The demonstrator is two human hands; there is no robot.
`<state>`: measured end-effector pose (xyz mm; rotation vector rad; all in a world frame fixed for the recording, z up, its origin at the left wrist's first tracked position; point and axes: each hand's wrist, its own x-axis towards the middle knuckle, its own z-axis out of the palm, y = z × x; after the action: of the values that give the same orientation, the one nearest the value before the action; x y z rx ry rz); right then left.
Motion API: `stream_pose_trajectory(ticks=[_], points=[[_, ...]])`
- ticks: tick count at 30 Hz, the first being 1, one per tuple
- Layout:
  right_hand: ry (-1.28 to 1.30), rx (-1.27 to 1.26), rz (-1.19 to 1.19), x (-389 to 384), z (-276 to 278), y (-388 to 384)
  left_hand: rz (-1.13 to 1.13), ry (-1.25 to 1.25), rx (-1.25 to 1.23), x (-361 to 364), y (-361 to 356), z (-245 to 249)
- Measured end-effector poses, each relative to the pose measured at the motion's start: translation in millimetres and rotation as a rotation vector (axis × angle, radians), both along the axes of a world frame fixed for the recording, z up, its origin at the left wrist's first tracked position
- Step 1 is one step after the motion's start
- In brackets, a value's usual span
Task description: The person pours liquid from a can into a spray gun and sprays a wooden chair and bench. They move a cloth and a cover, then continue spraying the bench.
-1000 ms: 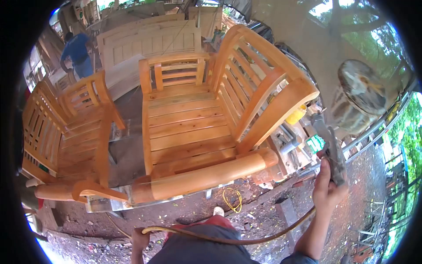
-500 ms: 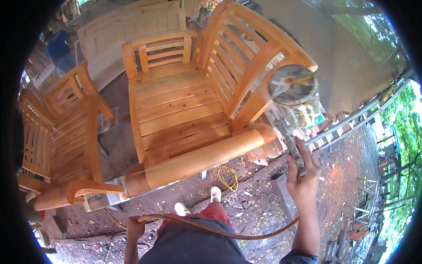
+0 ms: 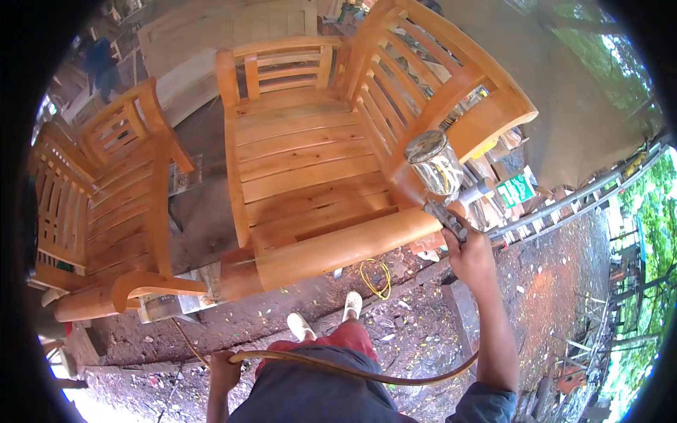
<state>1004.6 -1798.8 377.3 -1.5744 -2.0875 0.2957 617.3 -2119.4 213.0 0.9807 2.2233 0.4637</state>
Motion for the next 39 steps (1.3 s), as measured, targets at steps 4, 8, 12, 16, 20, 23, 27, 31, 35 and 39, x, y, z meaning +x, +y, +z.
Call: stream_pose_trajectory(ticks=[4,8,12,16,20,23,27,31,35,39], points=[[0.008,-0.024,-0.054,-5,0,12,0.026,-0.029,0.025,-2,-12,-12],[0.265,0.033,-0.131,-4,18,2,-0.036,0.017,0.078,-1,-19,-34],[0.402,0.257,-0.122,26,45,-28,-0.044,0.011,0.085,0,-7,-39],[0.455,0.553,-0.328,75,84,-58,-0.106,-0.016,0.125,-2,15,-48],[0.474,0.667,-0.460,107,115,-69,-0.220,-0.010,0.054,3,42,-50],[0.412,0.546,-0.480,114,104,-81,-0.328,-0.037,0.105,2,51,-60],[0.344,0.331,-0.360,119,78,-105,-0.369,-0.066,0.000,9,55,-58],[0.240,0.105,-0.260,99,72,-114,-0.393,-0.039,0.008,11,56,-61],[0.105,-0.003,-0.263,103,53,-111,-0.401,-0.017,-0.039,14,60,-55],[0.050,-0.064,-0.279,99,53,-99,-0.402,-0.052,-0.038,15,66,-51]])
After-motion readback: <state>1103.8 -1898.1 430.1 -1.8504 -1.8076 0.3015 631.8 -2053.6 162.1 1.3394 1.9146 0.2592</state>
